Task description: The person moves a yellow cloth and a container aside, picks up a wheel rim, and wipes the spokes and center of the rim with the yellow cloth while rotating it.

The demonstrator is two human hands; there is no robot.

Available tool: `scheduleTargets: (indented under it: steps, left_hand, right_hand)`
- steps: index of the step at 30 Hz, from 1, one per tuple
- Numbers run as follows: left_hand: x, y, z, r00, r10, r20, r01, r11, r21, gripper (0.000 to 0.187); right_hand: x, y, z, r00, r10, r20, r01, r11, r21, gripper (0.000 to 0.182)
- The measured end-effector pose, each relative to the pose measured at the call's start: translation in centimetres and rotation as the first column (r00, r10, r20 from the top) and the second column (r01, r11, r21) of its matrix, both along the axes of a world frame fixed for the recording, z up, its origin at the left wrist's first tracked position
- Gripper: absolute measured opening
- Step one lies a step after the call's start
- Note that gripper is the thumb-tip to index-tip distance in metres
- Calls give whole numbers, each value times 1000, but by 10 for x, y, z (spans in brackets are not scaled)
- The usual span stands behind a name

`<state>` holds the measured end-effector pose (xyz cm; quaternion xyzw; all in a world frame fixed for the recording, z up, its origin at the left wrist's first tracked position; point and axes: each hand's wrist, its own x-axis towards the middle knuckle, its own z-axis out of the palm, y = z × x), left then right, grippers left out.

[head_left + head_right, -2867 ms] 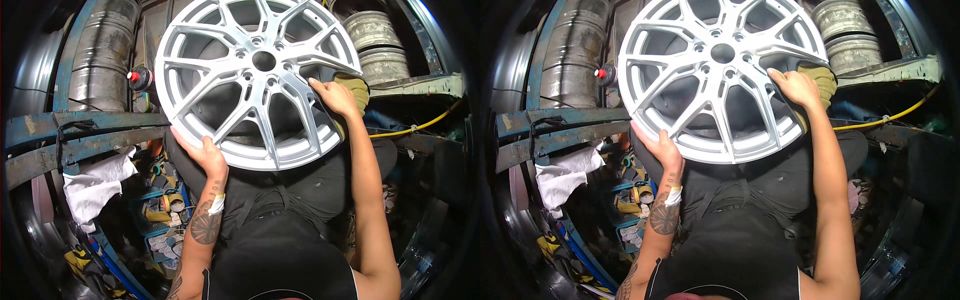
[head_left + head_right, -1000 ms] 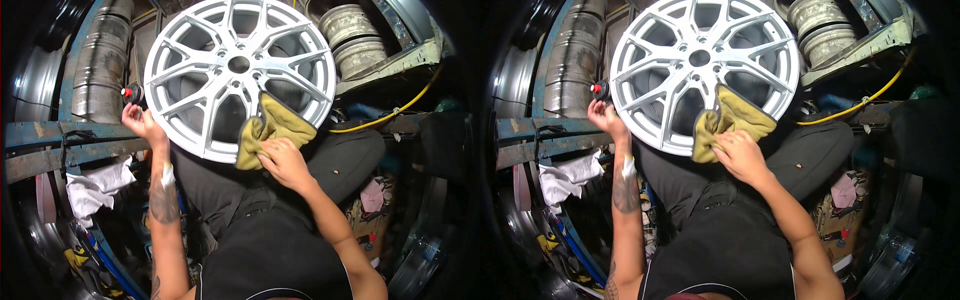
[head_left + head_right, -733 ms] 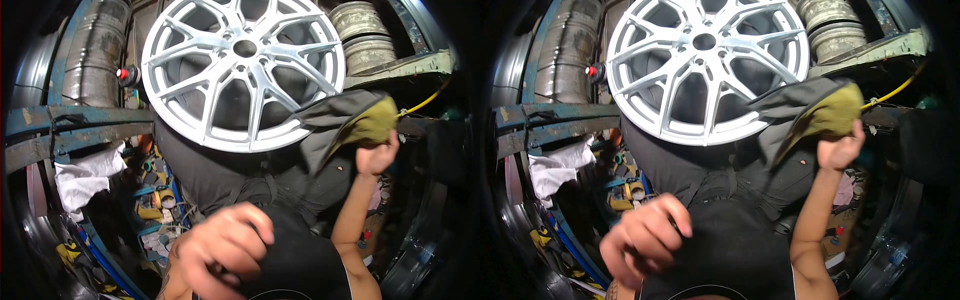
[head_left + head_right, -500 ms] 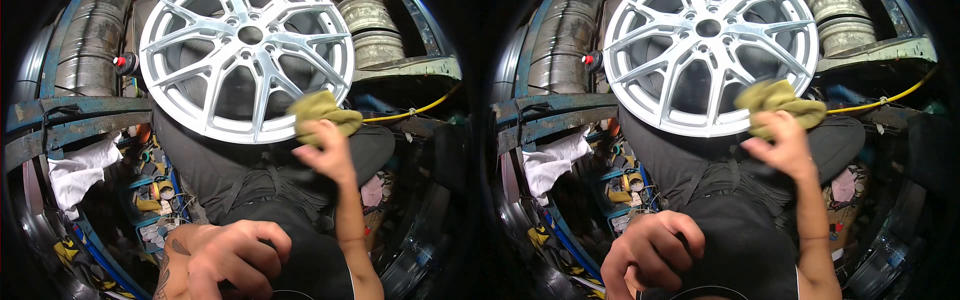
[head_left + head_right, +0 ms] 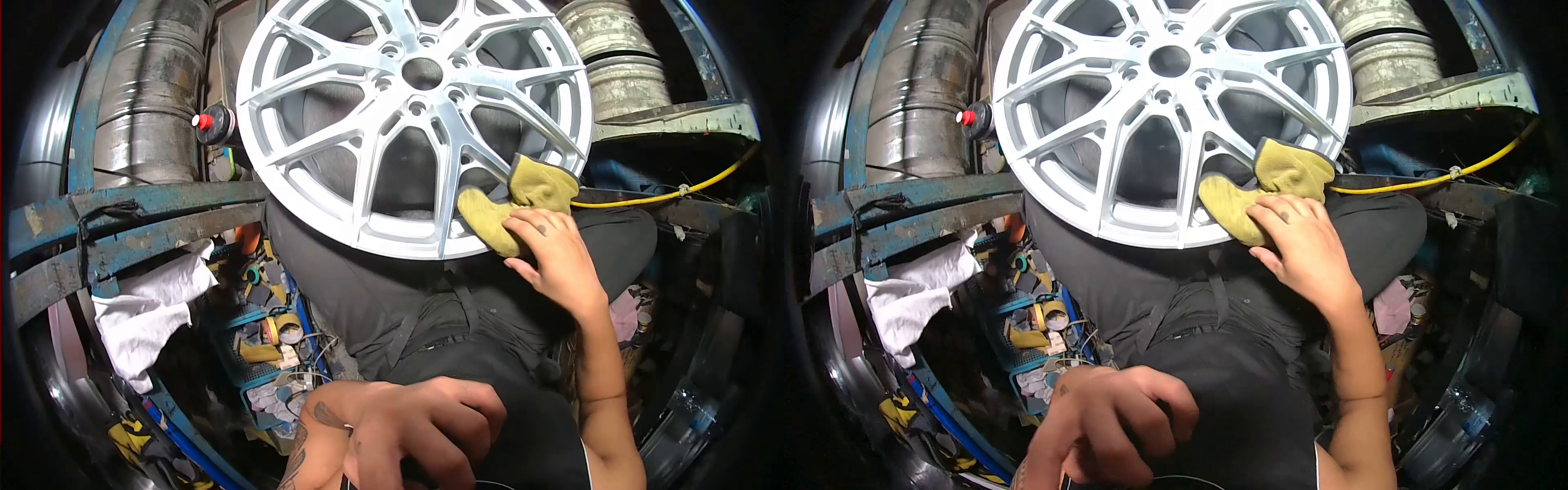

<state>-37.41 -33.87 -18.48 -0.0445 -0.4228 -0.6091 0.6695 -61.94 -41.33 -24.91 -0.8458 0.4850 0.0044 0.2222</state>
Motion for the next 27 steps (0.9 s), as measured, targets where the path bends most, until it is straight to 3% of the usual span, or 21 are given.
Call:
scheduleTargets:
  steps: [2, 4, 5, 7, 8, 10, 12, 14, 15, 19, 22, 24, 25, 26, 27]
  left_hand:
    - [-2, -18, 3, 933, -301, -198, 301, 953, -33, 15]
    - [0, -12, 13, 823, -453, -343, 505, 860, 76, 16]
    - [7, 5, 23, 799, -454, -395, 560, 802, 210, 17]
    - [10, 14, 22, 789, -445, -423, 580, 768, 273, 24]
    - [7, 6, 14, 807, -441, -394, 545, 813, 207, 28]
    - [1, -9, 2, 931, -293, -216, 318, 944, 89, 35]
    - [-5, -17, 3, 998, 33, 62, -33, 999, 12, 43]
    - [-9, -25, 15, 875, 329, 356, -336, 941, -45, 54]
    - [0, -12, 24, 719, 354, 597, -396, 916, -67, 60]
    - [25, -2, -30, 639, 396, 659, -328, 916, -233, 38]
    - [16, -12, -62, 380, 329, 864, -394, 903, -170, 63]
    - [-4, -19, -68, 223, 149, 964, -459, 888, -31, 82]
    - [-6, -22, -68, 199, 31, 980, -312, 949, 33, 86]
    - [-9, -24, -77, 289, 14, 957, -217, 975, 51, 65]
    - [-13, -18, -89, 353, -13, 936, -174, 982, 79, 58]
  right_hand:
    - [12, 3, -6, 995, -20, -96, 16, 999, -44, 61]
    - [30, 10, -30, 998, 40, -56, -46, 993, -106, 65]
    - [31, 11, -41, 998, 59, 7, -58, 993, -99, 74]
    - [16, 1, -40, 999, 39, -26, -41, 996, -77, 73]
    - [7, -4, -36, 998, 39, -42, -42, 997, -69, 73]
    - [-1, -12, -26, 988, -46, -147, 31, 994, -104, 75]
    - [16, -8, -24, 973, -32, -229, 10, 995, -97, 71]
    - [37, -2, -32, 971, 42, -235, -59, 996, -68, 67]
    - [46, 0, -35, 985, 73, -154, -81, 996, -48, 65]
    - [9, -11, -33, 969, 76, 233, -90, 995, 47, 51]
    - [-11, -15, 1, 925, -4, 381, -94, 967, 237, 44]
    - [-7, 0, 20, 854, -88, 512, -71, 957, 282, 46]
    - [-4, 13, 23, 810, -117, 575, -53, 962, 269, 48]
    - [-8, 21, 27, 772, -85, 630, -123, 953, 279, 51]
    - [-15, 29, 27, 676, -220, 703, -158, 889, 429, 57]
